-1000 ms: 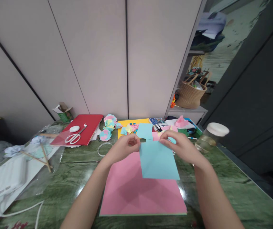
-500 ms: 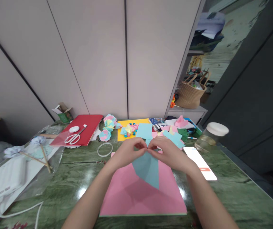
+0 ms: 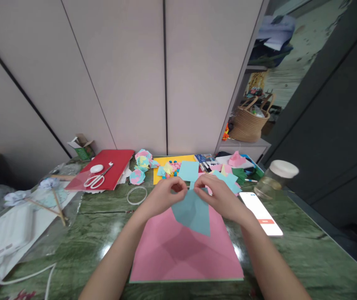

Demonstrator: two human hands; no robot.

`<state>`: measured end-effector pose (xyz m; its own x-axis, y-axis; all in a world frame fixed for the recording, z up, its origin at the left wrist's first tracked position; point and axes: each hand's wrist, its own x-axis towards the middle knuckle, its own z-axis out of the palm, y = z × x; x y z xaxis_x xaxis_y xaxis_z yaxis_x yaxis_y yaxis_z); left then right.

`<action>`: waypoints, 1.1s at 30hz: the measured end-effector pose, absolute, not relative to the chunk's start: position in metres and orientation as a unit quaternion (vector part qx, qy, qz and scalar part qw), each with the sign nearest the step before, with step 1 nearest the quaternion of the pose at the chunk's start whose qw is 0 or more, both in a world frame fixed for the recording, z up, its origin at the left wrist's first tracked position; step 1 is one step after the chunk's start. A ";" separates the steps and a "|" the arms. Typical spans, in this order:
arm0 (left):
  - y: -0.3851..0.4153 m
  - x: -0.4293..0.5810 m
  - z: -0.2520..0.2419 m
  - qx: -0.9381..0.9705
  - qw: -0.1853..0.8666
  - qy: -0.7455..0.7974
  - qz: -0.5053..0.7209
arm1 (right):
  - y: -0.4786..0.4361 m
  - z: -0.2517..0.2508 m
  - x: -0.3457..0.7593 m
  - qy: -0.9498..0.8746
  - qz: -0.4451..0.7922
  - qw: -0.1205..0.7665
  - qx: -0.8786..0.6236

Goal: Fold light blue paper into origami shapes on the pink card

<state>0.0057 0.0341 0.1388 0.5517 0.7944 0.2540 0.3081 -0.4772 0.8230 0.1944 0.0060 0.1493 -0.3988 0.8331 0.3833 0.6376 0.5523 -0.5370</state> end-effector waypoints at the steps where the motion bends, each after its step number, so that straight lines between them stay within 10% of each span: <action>1: 0.034 0.004 0.140 0.795 0.379 0.346 0.324 | 0.006 0.150 0.195 -0.819 0.155 0.321 -0.449; 33: 0.038 0.002 0.136 0.801 0.349 0.388 0.295 | 0.010 0.137 0.181 -0.828 0.191 0.290 -0.440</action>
